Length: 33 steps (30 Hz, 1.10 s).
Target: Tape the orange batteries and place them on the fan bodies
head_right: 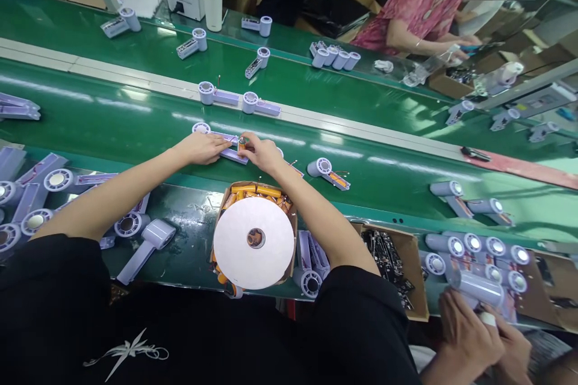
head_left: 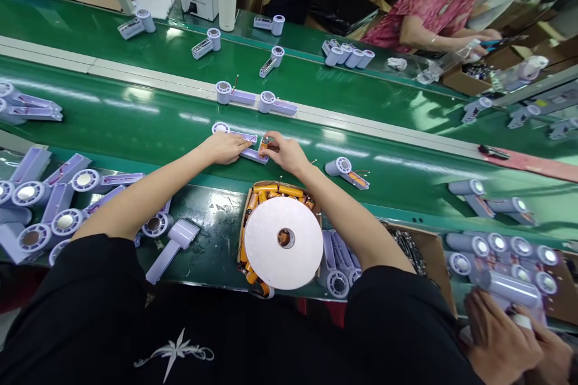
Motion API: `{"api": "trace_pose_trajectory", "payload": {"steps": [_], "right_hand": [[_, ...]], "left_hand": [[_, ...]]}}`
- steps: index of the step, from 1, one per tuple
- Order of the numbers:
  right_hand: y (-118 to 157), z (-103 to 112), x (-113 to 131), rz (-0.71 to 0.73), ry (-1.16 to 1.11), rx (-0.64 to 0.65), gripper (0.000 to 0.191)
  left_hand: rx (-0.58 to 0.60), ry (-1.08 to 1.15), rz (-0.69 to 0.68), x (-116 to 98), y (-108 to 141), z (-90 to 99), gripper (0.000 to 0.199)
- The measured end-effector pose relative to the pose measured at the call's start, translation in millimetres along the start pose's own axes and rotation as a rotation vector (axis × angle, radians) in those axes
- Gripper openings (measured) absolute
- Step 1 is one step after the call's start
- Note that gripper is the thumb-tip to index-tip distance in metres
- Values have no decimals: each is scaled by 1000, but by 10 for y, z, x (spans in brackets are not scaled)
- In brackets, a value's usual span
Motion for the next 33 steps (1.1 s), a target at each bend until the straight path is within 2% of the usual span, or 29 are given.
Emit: {"api": "trace_pose_trajectory", "payload": {"steps": [3,8,14,18,23,27,30,33], "right_hand": [[22,30,38,27,182,89,38],[28,1,167,4,487,316,36],[2,-21,353,-68,644,442,44],[9,-61,428,-53,675,528,47],[-41,-88,406,-3,656,541,49],[-63,28,259,38,438,558,44],[-16,149,83,-69,333,475,43],[34,152,-65,-191,387,460,33]], "left_hand": [[9,10,16,-33,-34,20,63],[40,35,42,-106,-117,80,69],[59,69,78,-165,-197,148,73],[69,94,99,-182,-233,164,70],[70,65,108,-198,-283,153,66],[60,77,105,-192,-329,127,68],[46,104,130,-184,-364,101,67],[41,102,127,-211,-398,74,68]]}}
Point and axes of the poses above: each hand's wrist, its own y-axis away from the middle knuckle, its own z-axis out of the back of the hand, x = y × z, the point moved 4 cm from there along -y, towards the middle knuckle, and after that the axes turned 2 degrees about z, right-handed, at the moved point
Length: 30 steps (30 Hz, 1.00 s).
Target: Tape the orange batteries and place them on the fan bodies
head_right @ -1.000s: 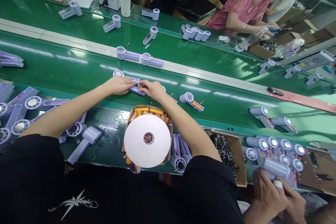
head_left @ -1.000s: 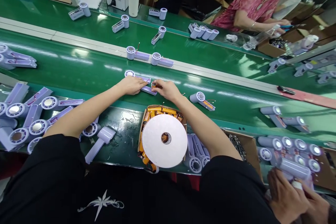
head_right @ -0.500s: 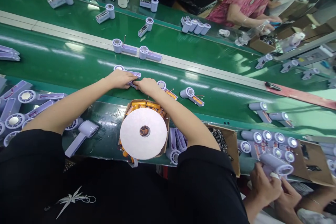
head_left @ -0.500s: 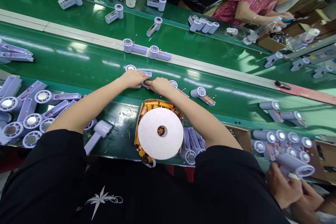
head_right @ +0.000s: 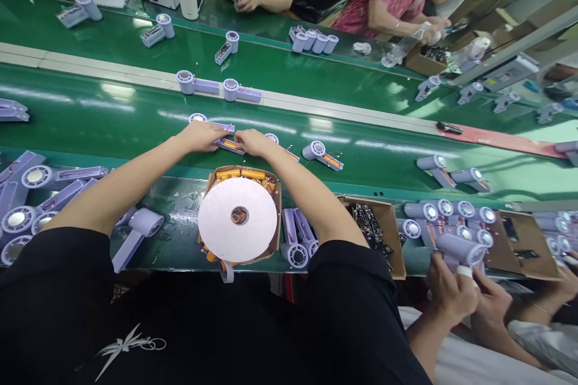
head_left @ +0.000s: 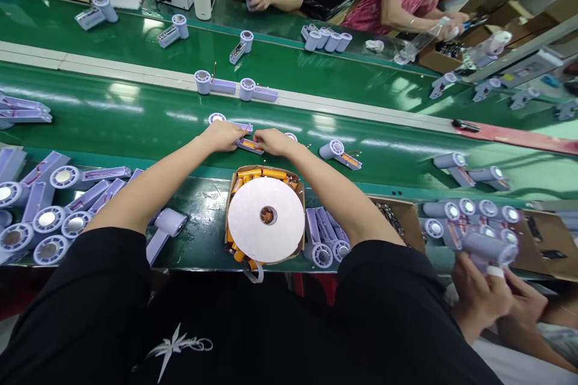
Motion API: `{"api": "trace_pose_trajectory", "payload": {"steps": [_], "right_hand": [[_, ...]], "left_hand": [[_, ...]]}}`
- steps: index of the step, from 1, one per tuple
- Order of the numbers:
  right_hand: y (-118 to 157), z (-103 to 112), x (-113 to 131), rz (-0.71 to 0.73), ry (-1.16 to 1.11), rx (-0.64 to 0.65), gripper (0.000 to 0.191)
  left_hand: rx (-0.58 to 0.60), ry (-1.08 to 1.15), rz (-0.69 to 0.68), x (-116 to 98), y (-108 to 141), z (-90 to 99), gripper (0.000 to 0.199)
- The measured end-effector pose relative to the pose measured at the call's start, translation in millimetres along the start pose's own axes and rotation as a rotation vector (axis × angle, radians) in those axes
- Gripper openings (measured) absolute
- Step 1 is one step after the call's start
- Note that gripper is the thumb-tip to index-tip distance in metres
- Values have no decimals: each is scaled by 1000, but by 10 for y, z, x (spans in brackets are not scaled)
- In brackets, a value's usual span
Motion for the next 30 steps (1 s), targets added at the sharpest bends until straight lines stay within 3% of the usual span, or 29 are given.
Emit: {"api": "trace_pose_trajectory", "payload": {"steps": [3,6,9,11,13,14,15,17,19,22,25,30], "right_hand": [[-53,-17,-39,-84,35,14,23],[-29,106,-18,-129,51,-17,23],[309,289,48,-127,15,-154,26],[803,365,97,-130,-141,-360,32],[1485,344,152,-116,-383,-596,38],[1853,287,200,-96,-477,-674,38],[2208,202,263,-75,-561,-719,38],[2792,-28,440,-52,-696,-698,36],[3132,-282,638,-77,-836,-579,35],[3254,-571,893,-148,-1000,-375,37],[3123,-746,1165,-139,-1016,-309,46],[2786,-1054,1844,191,-996,-280,48]], "left_hand": [[2,-16,-16,-49,-46,3,69],[36,-49,-15,-82,-99,80,69],[77,-66,-3,-159,-38,271,70],[-12,-50,1,-321,162,490,65],[-169,16,-59,-634,527,726,54],[-220,78,-136,-844,760,810,51],[-193,134,-287,-1088,1012,834,55],[-148,155,-499,-1482,1499,766,66],[-154,143,-494,-1628,1802,577,77],[-213,170,-396,-1576,1894,318,79],[-377,250,-307,-1523,1931,301,92],[-618,290,-171,-1487,2298,451,109]]}}
Point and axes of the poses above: each hand's wrist, its own y-axis away from the middle knuckle, its own z-axis out of the back of the hand, x = y × z, the point moved 4 cm from there along -y, towards the middle knuckle, and after that the axes turned 2 degrees about z, right-handed, at the moved point
